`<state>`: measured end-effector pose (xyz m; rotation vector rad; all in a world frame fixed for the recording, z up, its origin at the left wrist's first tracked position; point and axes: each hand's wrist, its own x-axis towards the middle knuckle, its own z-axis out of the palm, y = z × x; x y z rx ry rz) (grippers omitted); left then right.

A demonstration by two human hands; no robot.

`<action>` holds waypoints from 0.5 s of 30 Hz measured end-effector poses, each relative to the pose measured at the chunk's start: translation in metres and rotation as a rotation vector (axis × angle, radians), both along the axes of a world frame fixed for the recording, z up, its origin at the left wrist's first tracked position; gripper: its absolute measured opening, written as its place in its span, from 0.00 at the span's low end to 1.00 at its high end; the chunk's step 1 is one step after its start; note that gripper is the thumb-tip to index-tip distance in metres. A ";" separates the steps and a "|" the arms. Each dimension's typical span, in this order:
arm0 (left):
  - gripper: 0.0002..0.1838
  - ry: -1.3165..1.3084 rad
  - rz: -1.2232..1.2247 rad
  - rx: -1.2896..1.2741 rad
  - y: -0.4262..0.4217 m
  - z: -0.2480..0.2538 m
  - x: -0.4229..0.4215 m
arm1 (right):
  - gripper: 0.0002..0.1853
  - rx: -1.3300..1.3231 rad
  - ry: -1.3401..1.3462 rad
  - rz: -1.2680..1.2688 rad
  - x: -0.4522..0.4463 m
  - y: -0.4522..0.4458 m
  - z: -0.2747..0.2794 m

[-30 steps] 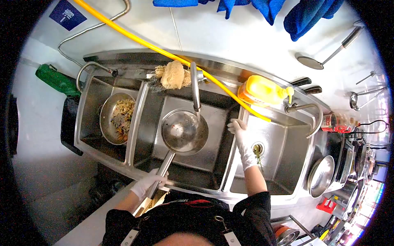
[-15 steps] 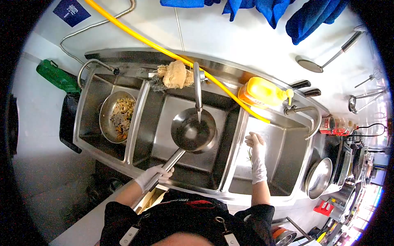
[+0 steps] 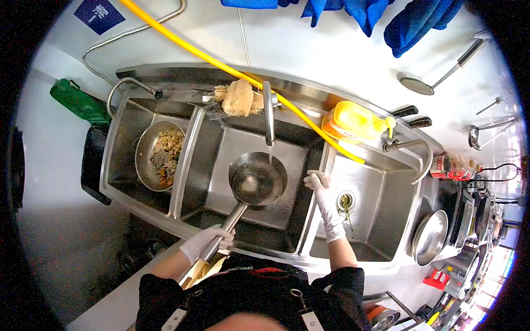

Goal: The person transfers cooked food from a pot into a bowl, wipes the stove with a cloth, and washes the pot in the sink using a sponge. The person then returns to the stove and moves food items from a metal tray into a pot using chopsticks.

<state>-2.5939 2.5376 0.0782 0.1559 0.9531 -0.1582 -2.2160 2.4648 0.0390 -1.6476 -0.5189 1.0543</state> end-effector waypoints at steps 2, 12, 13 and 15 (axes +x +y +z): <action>0.12 0.002 -0.048 0.057 -0.001 0.001 0.004 | 0.14 -0.018 0.015 0.007 -0.002 -0.002 -0.003; 0.16 0.136 -0.210 0.405 -0.003 0.013 -0.024 | 0.15 -0.095 -0.006 0.049 -0.003 -0.017 -0.003; 0.17 0.170 -0.278 0.500 0.003 0.015 -0.028 | 0.15 -0.092 -0.012 0.044 -0.001 -0.021 -0.004; 0.17 0.143 -0.285 0.512 0.016 0.006 -0.028 | 0.15 -0.088 -0.024 0.039 0.003 -0.028 -0.008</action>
